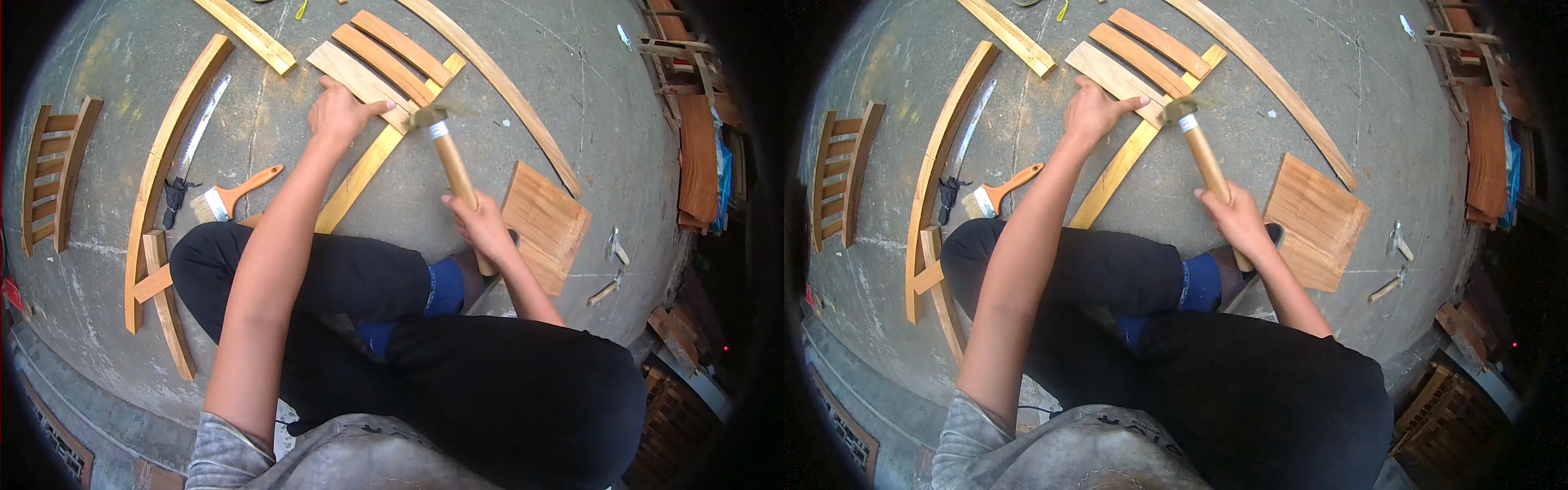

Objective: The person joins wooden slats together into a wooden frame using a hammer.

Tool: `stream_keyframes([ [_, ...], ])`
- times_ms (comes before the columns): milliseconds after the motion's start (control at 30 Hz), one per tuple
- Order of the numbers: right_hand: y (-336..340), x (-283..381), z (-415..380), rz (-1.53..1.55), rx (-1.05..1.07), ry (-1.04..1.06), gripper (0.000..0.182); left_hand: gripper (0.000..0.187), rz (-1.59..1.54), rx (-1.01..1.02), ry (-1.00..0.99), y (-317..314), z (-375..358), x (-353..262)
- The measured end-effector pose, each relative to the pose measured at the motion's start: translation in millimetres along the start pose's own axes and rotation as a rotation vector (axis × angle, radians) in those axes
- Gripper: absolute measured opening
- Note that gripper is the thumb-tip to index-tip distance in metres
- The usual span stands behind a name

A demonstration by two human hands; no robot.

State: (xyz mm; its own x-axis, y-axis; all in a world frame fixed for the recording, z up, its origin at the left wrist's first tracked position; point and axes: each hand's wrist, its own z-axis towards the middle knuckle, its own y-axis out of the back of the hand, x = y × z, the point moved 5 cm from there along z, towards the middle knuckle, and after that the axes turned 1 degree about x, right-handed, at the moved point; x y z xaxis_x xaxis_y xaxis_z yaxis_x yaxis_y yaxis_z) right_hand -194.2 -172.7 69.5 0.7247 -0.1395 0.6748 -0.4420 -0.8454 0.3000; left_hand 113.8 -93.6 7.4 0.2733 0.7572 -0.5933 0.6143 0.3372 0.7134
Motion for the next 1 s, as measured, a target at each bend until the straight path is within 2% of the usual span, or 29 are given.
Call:
stream_keyframes([
  [100,5,4,-10,0.026,-0.047,-0.034,0.033,0.136,0.004,-0.021,-0.016,-2,0,1],
  [200,4,29,-20,0.205,-0.062,-0.004,0.031,0.134,0.005,-0.007,0.008,-2,0,1],
  [300,-10,15,-10,0.183,-0.096,0.017,0.029,0.131,-0.002,0.016,0.013,0,-2,-2],
  [400,-12,22,-5,0.130,0.014,-0.072,0.029,0.127,-0.030,0.016,0.004,2,-2,0],
  [500,6,37,-7,0.072,-0.060,0.018,0.029,0.137,0.012,-0.018,-0.011,1,-2,1],
  [600,6,45,-18,0.130,-0.113,0.032,0.031,0.119,-0.017,-0.024,-0.006,3,-4,-1],
  [667,-9,14,-9,0.078,-0.041,0.043,0.033,0.127,-0.016,0.018,0.005,4,-5,0],
  [833,-3,28,-13,-0.007,-0.004,-0.039,0.040,0.129,0.017,-0.004,-0.014,-2,0,5],
  [967,28,64,-27,-0.027,-0.140,0.088,0.042,0.124,0.034,-0.042,-0.040,3,-3,2],
  [1000,37,66,-26,-0.055,-0.143,0.188,0.039,0.121,0.042,-0.037,-0.046,5,-5,0],
])
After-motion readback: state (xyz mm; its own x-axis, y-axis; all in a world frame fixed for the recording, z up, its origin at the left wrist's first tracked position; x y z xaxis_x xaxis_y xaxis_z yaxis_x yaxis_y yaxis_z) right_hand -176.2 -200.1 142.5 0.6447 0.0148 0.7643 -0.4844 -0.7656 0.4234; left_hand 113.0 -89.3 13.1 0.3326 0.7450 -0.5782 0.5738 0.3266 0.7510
